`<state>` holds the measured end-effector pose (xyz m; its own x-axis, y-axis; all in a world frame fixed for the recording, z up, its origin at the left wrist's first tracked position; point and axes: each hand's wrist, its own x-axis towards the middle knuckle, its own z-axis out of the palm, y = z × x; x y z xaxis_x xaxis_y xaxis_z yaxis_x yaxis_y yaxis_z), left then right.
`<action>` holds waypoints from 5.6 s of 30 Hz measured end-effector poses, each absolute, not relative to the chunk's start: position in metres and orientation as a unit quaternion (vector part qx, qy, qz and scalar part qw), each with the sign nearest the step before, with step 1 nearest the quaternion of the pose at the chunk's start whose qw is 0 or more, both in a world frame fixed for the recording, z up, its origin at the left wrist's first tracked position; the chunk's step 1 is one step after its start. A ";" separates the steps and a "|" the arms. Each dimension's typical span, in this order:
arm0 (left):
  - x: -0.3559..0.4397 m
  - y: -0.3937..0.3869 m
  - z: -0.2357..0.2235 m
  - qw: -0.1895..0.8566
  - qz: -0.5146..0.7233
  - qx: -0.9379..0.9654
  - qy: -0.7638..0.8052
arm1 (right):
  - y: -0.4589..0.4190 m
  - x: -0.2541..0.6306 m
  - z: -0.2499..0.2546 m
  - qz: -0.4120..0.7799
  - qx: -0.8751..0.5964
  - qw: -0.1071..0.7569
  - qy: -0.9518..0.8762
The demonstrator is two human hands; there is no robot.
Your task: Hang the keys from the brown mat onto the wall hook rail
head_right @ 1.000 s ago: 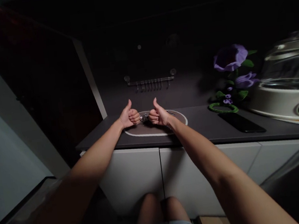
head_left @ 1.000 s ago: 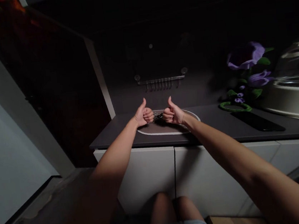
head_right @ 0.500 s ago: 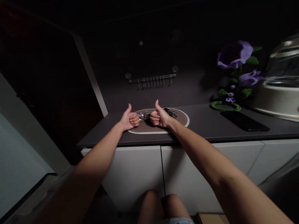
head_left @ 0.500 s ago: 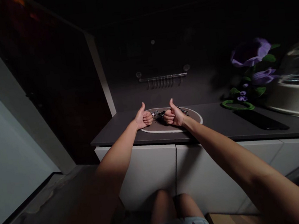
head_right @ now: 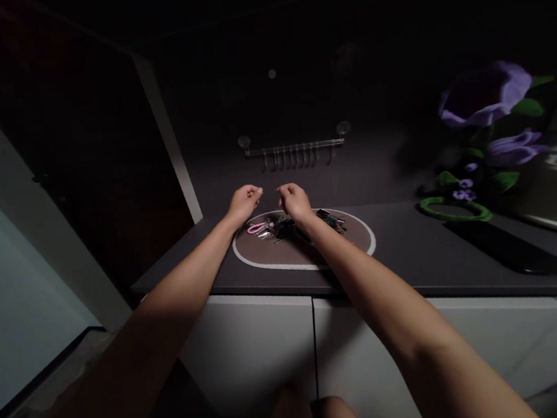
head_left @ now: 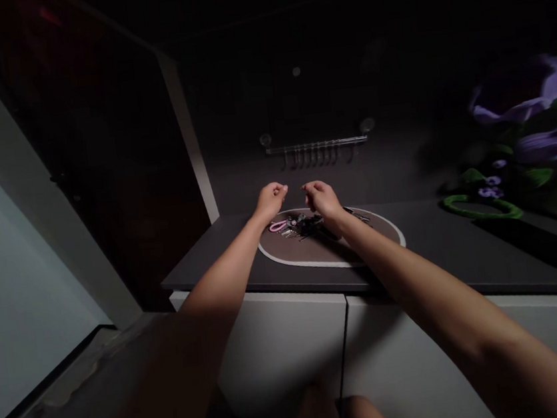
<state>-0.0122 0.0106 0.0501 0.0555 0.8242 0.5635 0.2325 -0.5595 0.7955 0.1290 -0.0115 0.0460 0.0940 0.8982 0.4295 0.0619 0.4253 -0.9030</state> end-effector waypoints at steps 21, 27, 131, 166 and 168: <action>-0.035 0.035 0.001 -0.092 0.237 0.890 0.379 | -0.003 0.131 0.016 -0.033 -0.563 0.333 -0.755; -0.034 0.035 0.003 -0.084 0.261 0.877 0.395 | -0.002 0.129 0.014 -0.014 -0.566 0.332 -0.755; -0.031 0.014 0.020 -0.091 0.477 0.674 0.556 | 0.089 0.096 0.079 0.370 -0.432 0.682 -0.459; -0.028 0.018 0.000 -0.061 0.198 0.876 0.435 | -0.011 0.144 0.015 0.023 -0.517 0.371 -0.771; -0.028 0.017 0.000 -0.059 0.190 0.874 0.444 | -0.008 0.143 0.015 0.010 -0.516 0.357 -0.779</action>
<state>-0.0275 0.0167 -0.0001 0.5338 0.7528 0.3852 0.7980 -0.5991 0.0650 0.1429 -0.0081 0.0150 -0.2125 0.8108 0.5454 0.7966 0.4670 -0.3838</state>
